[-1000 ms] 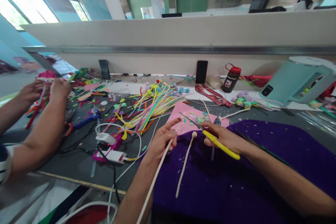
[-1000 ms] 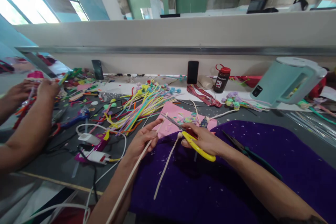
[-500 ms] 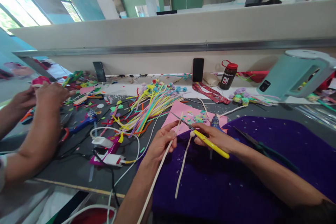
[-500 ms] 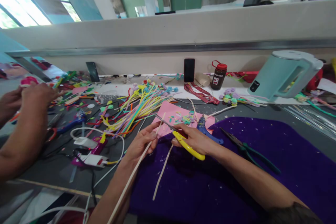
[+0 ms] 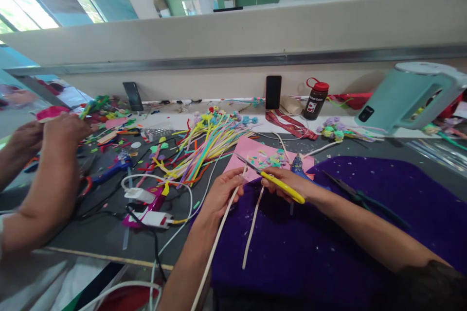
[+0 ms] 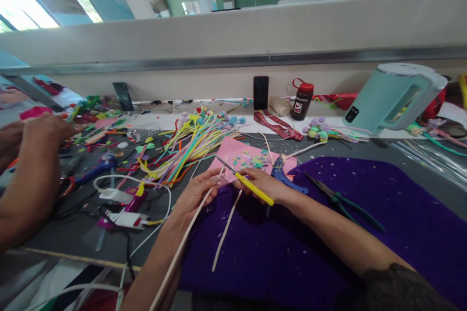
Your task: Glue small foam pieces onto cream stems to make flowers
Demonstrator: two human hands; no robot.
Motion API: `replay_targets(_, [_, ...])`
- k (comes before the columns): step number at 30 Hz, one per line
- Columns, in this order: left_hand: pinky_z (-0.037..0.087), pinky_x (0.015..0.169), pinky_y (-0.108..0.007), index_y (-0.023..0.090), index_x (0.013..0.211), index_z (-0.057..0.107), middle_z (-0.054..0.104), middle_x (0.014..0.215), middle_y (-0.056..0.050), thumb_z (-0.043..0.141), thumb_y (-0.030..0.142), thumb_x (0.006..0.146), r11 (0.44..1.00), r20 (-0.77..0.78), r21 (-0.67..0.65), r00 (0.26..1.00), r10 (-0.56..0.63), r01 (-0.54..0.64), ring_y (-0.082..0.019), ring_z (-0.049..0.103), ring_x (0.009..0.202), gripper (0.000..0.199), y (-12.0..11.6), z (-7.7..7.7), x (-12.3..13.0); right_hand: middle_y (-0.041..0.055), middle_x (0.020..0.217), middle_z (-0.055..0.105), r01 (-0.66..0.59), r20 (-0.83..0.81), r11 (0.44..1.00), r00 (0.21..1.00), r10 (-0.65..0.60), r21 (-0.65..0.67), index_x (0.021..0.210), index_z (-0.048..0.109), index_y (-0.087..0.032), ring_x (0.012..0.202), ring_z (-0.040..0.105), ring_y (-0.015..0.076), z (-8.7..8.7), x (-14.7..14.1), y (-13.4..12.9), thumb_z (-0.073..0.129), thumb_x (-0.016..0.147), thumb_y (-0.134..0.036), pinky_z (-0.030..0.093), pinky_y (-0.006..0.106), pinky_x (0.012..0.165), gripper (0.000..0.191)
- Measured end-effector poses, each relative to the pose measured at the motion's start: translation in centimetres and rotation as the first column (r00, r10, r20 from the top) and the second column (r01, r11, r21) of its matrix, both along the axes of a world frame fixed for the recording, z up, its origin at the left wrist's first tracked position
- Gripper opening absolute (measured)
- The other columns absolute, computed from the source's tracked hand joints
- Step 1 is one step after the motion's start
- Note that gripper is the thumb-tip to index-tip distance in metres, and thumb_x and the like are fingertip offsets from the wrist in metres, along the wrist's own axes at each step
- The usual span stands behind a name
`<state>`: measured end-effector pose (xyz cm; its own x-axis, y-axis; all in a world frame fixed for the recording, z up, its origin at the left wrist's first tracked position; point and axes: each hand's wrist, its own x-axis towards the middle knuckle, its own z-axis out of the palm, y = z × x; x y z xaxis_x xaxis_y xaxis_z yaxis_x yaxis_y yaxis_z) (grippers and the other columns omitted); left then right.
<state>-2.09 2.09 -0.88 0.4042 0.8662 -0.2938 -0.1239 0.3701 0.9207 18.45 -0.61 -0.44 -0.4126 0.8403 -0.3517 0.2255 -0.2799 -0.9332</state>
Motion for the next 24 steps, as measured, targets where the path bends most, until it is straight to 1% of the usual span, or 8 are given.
replay_targets(2, [0.021,0.031,-0.013,0.013,0.098,0.057,0.053,0.044,0.005,0.064,0.031,0.068,0.999,-0.078,-0.004,0.996,0.038,-0.039,-0.003,0.037,0.029,0.036,0.3,-0.5,0.1,-0.0059,0.064,0.047,0.03,0.048,0.998,0.998,-0.027,-0.061,0.092,0.049,-0.022,0.033,0.037,0.0009,-0.1,-0.1,0.6,0.053,0.078,-0.046,0.028,0.01,0.027,0.028])
replay_targets(4, [0.02,0.031,-0.013,0.013,0.088,0.058,0.053,0.044,0.005,0.065,0.035,0.067,0.998,-0.148,0.022,0.987,0.055,-0.052,-0.003,0.038,0.029,0.031,0.5,-0.9,0.2,-0.0059,0.062,0.048,0.034,0.068,0.992,0.997,-0.026,-0.118,0.093,0.05,-0.022,0.033,0.036,0.0007,-0.2,-0.1,1.1,0.052,0.078,-0.045,0.027,0.01,0.027,0.027])
replay_targets(6, [0.021,0.031,-0.014,0.013,0.081,0.057,0.054,0.045,0.004,0.064,0.039,0.067,0.997,-0.201,0.067,0.978,0.051,-0.038,-0.003,0.038,0.03,0.03,0.6,-1.3,0.3,-0.0055,0.061,0.049,0.019,0.067,0.99,0.998,-0.01,-0.139,0.093,0.051,-0.022,0.033,0.036,0.001,-0.2,-0.2,1.5,0.052,0.078,-0.044,0.027,0.01,0.027,0.027])
replay_targets(8, [0.021,0.031,-0.015,0.014,0.077,0.057,0.054,0.045,0.003,0.063,0.042,0.068,0.994,-0.246,0.106,0.968,0.046,-0.02,-0.004,0.039,0.03,0.03,0.6,-1.6,0.5,-0.005,0.061,0.05,0.01,0.064,0.991,0.998,-0.001,-0.133,0.092,0.052,-0.021,0.032,0.036,0.0014,-0.2,-0.2,1.8,0.053,0.078,-0.045,0.027,0.01,0.026,0.028])
replay_targets(12, [0.02,0.029,-0.016,0.015,0.075,0.055,0.054,0.044,0.004,0.061,0.045,0.067,0.991,-0.309,0.134,0.95,0.042,-0.001,-0.006,0.037,0.028,0.031,0.5,-1.9,0.9,-0.0053,0.058,0.05,0.032,0.105,0.988,0.994,-0.016,-0.151,0.091,0.052,-0.02,0.031,0.034,0.0011,0.4,-0.5,2.1,0.055,0.076,-0.047,0.026,0.01,0.026,0.031])
replay_targets(15, [0.021,0.029,-0.017,0.016,0.072,0.054,0.054,0.044,0.003,0.059,0.047,0.068,0.988,-0.347,0.152,0.937,0.044,0.01,-0.006,0.038,0.029,0.032,0.5,-2.0,1.1,-0.0059,0.055,0.049,0.045,0.204,0.986,0.979,-0.011,-0.162,0.091,0.053,-0.02,0.03,0.034,0.001,1.0,-0.7,2.3,0.057,0.075,-0.046,0.025,0.01,0.027,0.03])
replay_targets(19, [0.021,0.03,-0.018,0.016,0.069,0.053,0.054,0.043,0.004,0.058,0.046,0.068,0.983,-0.412,0.178,0.91,0.046,0.032,-0.006,0.037,0.028,0.03,0.5,-2.4,1.1,-0.0067,0.051,0.049,0.021,0.328,0.99,0.944,0.027,-0.143,0.089,0.054,-0.02,0.029,0.035,0.0011,1.5,-0.7,2.6,0.058,0.076,-0.042,0.025,0.011,0.027,0.027])
replay_targets(24, [0.022,0.031,-0.018,0.017,0.07,0.054,0.055,0.044,0.003,0.057,0.042,0.069,0.982,-0.446,0.184,0.894,0.035,0.053,-0.007,0.039,0.029,0.026,0.6,-3.0,1.1,-0.0068,0.048,0.047,-0.014,0.384,0.992,0.922,0.061,-0.124,0.086,0.056,-0.018,0.028,0.035,0.0022,1.8,-0.4,2.8,0.058,0.074,-0.039,0.026,0.012,0.026,0.024])
